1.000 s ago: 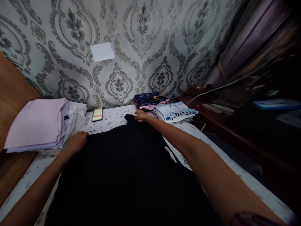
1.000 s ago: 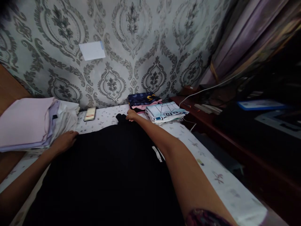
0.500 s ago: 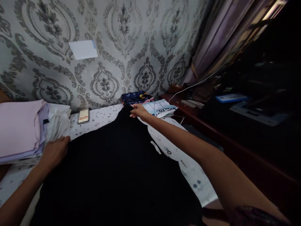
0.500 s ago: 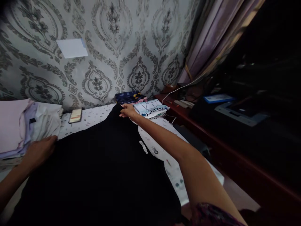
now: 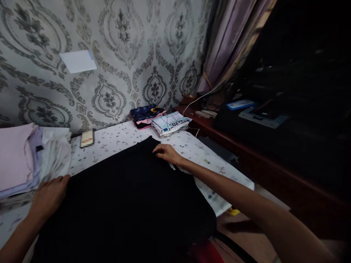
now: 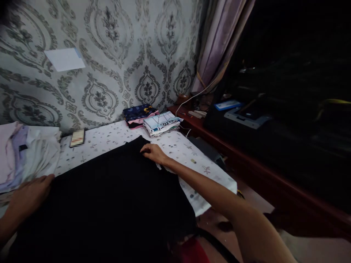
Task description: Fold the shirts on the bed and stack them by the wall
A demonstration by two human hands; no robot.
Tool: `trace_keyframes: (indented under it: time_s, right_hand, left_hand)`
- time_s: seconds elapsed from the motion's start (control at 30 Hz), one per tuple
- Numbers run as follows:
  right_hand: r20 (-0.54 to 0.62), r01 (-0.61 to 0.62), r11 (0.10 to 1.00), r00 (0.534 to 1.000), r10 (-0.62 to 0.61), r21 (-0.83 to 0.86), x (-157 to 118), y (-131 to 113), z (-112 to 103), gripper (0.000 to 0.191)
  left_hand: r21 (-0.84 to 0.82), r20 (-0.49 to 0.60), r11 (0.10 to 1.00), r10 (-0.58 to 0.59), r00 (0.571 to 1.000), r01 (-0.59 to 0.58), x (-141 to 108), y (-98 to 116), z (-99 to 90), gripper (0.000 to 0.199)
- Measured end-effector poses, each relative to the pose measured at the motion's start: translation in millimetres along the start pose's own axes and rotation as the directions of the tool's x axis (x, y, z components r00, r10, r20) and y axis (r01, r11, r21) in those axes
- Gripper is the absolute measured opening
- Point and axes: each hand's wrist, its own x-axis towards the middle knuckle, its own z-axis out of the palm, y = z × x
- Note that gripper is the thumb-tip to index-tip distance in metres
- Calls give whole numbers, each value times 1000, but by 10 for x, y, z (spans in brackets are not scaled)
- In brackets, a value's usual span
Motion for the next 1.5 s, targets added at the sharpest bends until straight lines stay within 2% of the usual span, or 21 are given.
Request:
trace_keyframes:
  time_s: [0.27,0.47,0.57,0.67,0.77,0.83,0.9,0.93,1.0,1.07,1.1,1.17,1.27,1.33,1.5]
  right_hand:
    - [-88,3,997,996,3,74,-205,-207,16,10]
    - [-85,-43,993,995,53,108,-334,-181,7,12]
    - [-54,-71,990,995,78,120,-403,-170,25,14]
    - [28,-68,992,997,65,110,-454,-204,3,19]
    - [21,-61,996,998,60,67,-401,-237,-81,29]
    - [-69,-56,998,996,57,12,-280,-232,-155,29]
    - [-150,-76,980,988,48,-183,-113,-200,-220,27]
    - [-169,-94,948,985,43,-304,-24,-177,-244,29]
    - [-172,-118,864,984,37,-490,136,-123,-269,33]
    - [-139,-117,826,989,48,-551,256,-68,-271,34]
    - [-121,-116,822,991,58,-557,299,-42,-268,34]
    - [-90,-120,808,992,84,-577,363,3,-264,34]
    - [-58,-128,799,992,116,-587,428,52,-288,34]
    - [-44,-128,801,991,126,-585,465,75,-322,34]
    - [-24,-128,813,990,139,-568,554,142,-392,37]
  left_hand:
    - [-24,58,999,-38,998,39,-89,-36,-140,46]
    - [-12,89,997,-76,993,77,-140,4,-180,48]
    - [-16,81,997,-79,994,81,-156,11,-176,47]
    - [-22,60,998,-55,997,57,-144,-3,-135,47]
    - [-150,-13,989,-11,1000,9,-60,58,-104,41]
    - [-353,-74,933,47,996,-70,42,228,-161,45]
    - [-537,-154,822,125,980,-189,168,544,-312,56]
    - [-567,-213,778,180,960,-272,236,752,-417,56]
    - [-536,-323,720,306,895,-440,379,1225,-647,52]
    - [-443,-416,687,412,811,-576,524,1696,-852,51]
    - [-382,-437,683,460,773,-622,596,1902,-931,54]
    - [-287,-432,689,527,732,-665,724,2213,-1032,52]
    - [-209,-407,714,558,723,-668,847,2403,-1079,28]
    - [-209,-430,728,532,730,-653,867,2387,-1079,21]
    - [-327,-515,746,375,771,-581,771,2235,-1052,19]
